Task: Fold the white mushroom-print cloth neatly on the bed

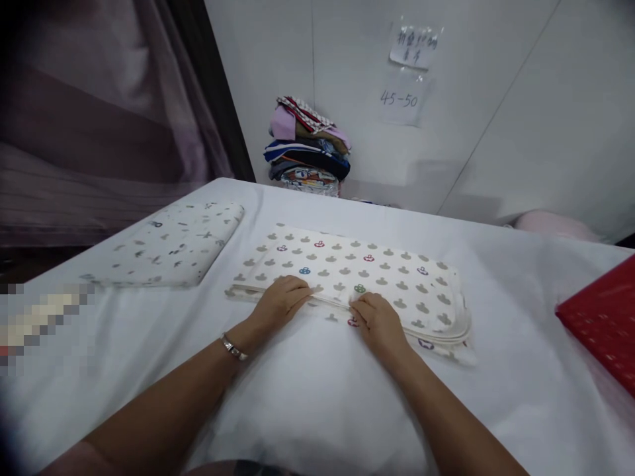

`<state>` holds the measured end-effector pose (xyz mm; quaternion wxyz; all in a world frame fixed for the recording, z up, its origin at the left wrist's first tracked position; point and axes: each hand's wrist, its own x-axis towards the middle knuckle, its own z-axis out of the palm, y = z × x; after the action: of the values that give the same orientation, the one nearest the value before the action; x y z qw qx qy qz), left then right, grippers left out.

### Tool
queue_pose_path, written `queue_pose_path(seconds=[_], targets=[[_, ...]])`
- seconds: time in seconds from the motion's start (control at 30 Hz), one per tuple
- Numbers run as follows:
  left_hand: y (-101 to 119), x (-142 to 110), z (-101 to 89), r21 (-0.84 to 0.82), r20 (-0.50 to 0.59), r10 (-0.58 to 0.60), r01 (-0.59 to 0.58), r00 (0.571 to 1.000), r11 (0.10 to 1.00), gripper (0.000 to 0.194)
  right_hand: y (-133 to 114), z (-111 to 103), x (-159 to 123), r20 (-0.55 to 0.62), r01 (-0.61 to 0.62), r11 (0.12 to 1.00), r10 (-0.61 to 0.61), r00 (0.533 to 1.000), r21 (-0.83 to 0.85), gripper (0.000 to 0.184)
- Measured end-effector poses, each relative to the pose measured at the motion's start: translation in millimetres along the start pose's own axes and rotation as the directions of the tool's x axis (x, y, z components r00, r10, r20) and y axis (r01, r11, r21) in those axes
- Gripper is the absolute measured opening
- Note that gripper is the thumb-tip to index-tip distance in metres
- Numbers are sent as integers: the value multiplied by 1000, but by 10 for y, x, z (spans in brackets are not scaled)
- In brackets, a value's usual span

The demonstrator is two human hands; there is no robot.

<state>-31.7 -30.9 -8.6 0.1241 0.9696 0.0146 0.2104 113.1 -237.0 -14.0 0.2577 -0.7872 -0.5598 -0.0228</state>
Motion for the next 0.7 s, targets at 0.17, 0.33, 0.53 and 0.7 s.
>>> queue_pose_path(seconds=[0.17, 0.33, 0.53, 0.7], targets=[[0, -41, -7, 14, 64, 18, -19, 998, 1000, 28, 2, -14, -42, 60, 124, 988, -118, 991, -97, 28], [-32, -70, 6, -27, 91, 24, -22, 996, 999, 23, 1, -20, -53, 62, 154, 983, -148, 987, -104, 25], [-69, -71, 37, -47, 81, 19, -15, 997, 999, 25, 36, 17, -58, 31, 147, 981, -145, 989, -129, 27], [-54, -71, 22, -74, 44, 11, -8, 999, 997, 26, 65, 45, -46, 22, 138, 979, -136, 990, -150, 29]])
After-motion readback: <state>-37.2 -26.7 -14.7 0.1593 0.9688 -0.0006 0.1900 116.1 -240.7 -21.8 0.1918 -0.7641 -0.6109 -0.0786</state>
